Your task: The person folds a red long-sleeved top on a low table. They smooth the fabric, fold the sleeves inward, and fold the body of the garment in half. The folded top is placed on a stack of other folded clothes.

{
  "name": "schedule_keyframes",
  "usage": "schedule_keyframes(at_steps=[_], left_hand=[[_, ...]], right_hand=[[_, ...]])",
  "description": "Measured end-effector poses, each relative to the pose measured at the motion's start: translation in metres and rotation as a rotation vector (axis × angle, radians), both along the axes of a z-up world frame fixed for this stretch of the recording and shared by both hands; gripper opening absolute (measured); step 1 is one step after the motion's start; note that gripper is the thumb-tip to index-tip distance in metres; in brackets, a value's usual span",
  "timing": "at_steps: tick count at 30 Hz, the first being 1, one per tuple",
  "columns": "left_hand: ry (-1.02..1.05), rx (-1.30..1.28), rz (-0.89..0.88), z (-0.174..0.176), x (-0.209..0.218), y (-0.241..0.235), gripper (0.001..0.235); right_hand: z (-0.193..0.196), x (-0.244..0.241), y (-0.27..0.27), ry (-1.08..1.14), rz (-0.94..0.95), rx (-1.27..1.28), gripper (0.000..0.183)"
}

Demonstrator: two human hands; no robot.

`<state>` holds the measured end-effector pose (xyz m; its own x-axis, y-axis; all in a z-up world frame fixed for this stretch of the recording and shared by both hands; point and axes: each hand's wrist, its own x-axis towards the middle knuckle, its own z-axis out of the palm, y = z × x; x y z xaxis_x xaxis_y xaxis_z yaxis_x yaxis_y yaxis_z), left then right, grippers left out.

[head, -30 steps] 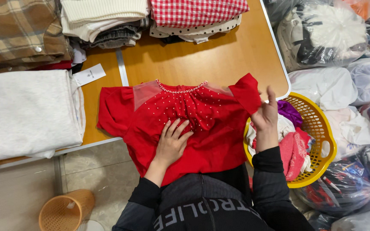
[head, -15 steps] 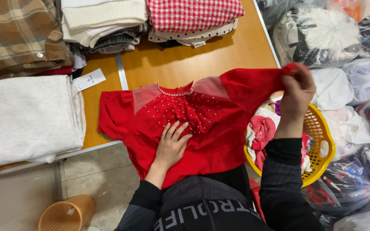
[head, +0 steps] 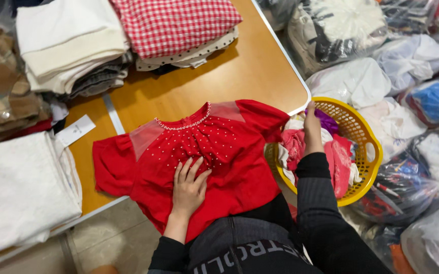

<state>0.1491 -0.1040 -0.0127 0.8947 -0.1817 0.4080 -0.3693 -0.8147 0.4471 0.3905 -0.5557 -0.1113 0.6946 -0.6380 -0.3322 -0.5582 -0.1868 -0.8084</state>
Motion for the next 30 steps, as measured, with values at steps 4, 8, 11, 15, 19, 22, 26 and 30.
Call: schedule_keyframes(at_steps=[4, 8, 11, 15, 19, 22, 26, 30], left_hand=[[0.001, 0.012, 0.01, 0.002, 0.0, -0.002, 0.031], [-0.006, 0.018, 0.022, 0.002, 0.001, -0.004, 0.03], [0.003, 0.023, 0.021, -0.002, 0.002, -0.004, 0.031], [0.005, 0.024, 0.011, 0.0, 0.002, -0.002, 0.029], [-0.006, 0.021, 0.021, 0.013, 0.005, -0.005, 0.029], [-0.003, -0.048, 0.033, 0.032, 0.005, -0.01, 0.026], [-0.124, -0.125, 0.044, 0.062, 0.015, -0.027, 0.019], [-0.081, -0.257, -0.068, 0.06, 0.071, -0.049, 0.019]], right_hand=[[-0.019, -0.012, -0.011, 0.355, -0.068, 0.42, 0.096], [-0.04, -0.031, 0.024, 0.308, 0.164, 0.515, 0.059], [-0.048, -0.043, 0.05, -0.097, 0.416, 0.16, 0.078], [-0.027, -0.05, 0.051, -0.013, 0.327, 0.249, 0.056], [0.003, -0.048, 0.03, -0.039, 0.492, 0.221, 0.044], [-0.001, -0.046, 0.026, -0.013, 0.584, 0.158, 0.036], [-0.011, -0.036, 0.021, -0.268, 0.675, -0.297, 0.024], [0.005, -0.042, 0.013, -0.605, 0.46, -0.215, 0.015]])
